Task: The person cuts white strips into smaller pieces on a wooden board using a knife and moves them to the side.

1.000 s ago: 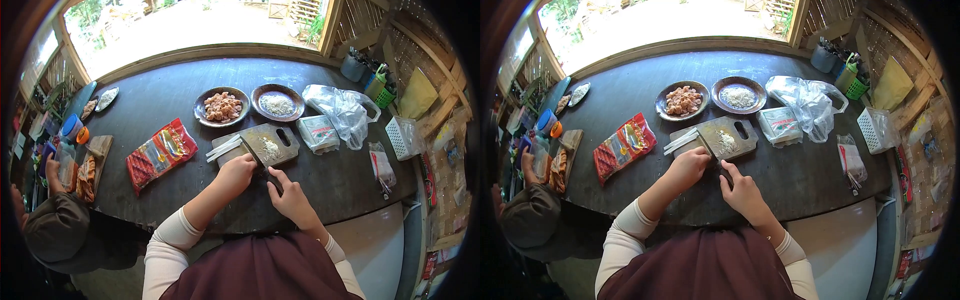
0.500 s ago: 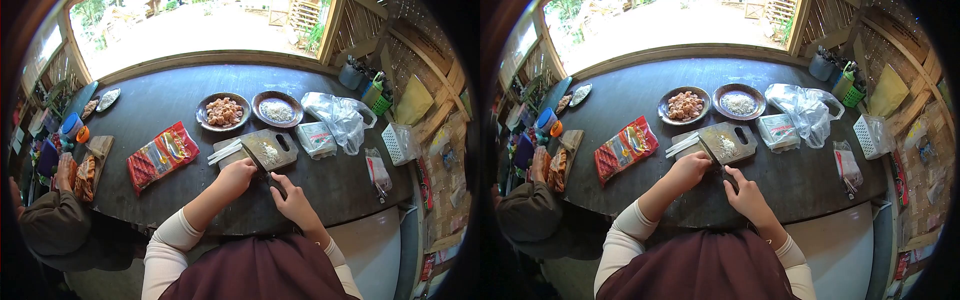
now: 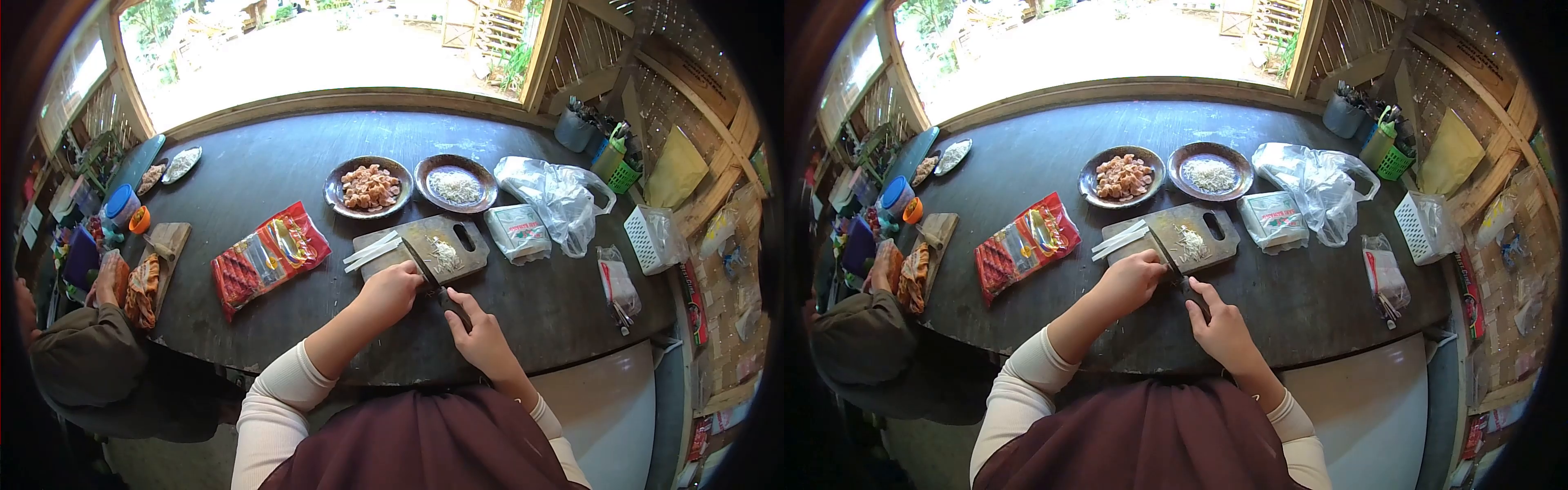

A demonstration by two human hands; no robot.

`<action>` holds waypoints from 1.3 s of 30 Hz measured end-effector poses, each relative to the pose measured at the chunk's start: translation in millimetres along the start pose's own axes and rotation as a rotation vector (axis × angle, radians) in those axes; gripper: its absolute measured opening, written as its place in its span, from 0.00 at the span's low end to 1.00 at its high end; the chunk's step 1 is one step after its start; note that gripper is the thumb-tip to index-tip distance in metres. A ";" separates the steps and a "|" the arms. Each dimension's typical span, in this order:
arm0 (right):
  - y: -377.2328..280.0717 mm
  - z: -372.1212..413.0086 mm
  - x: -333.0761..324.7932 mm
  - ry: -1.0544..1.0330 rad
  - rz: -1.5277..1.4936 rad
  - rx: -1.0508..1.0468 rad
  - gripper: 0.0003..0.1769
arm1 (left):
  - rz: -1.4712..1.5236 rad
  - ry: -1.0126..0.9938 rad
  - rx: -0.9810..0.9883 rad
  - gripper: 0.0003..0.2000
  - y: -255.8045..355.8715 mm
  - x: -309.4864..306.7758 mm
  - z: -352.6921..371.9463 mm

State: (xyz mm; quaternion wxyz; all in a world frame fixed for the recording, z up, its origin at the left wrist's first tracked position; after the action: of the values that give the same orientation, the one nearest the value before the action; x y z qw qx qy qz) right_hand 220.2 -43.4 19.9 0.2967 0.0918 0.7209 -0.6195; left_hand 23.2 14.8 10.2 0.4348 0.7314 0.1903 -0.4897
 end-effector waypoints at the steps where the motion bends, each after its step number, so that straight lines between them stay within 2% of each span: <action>1: -0.8 -0.1 -0.2 -0.008 -0.001 0.018 0.21 | 0.000 -0.003 0.001 0.10 -1.2 1.1 -0.4; 17: -1.5 -0.7 -0.8 -0.027 0.011 -0.014 0.20 | -0.001 -0.024 -0.033 0.09 -3.2 3.3 -1.5; 22: 7.1 -6.7 3.9 0.007 0.082 -0.093 0.21 | 0.007 -0.028 -0.032 0.10 -5.9 5.6 -1.8; 28: -6.8 -12.7 -3.1 -0.104 0.097 0.079 0.21 | 0.007 -0.001 -0.001 0.10 -5.6 5.0 -1.3; 29: -3.2 -10.4 -1.7 -0.103 0.094 0.076 0.21 | 0.013 -0.004 -0.009 0.10 -4.3 4.4 -1.1; 31: 7.2 -3.8 0.8 0.014 0.036 -0.138 0.21 | 0.017 -0.001 -0.020 0.10 -3.6 2.1 -0.4; 39: 9.4 -14.2 3.9 -0.023 0.059 -0.080 0.22 | 0.049 0.008 0.020 0.10 -9.1 5.1 -1.2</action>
State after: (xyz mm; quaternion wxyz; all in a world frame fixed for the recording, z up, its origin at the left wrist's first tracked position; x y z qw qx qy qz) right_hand 217.3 -28.8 10.7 0.3263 0.0940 0.7386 -0.5824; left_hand 19.7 20.1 1.8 0.4386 0.7421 0.1692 -0.4778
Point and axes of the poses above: each hand's wrist, its own z-axis away from the middle knuckle, its own x-axis out of the palm, y = z × x, the point moved 1 cm from there along -z, towards the middle knuckle, and after that the axes turned 9 degrees about -y, right-handed, at the moved point
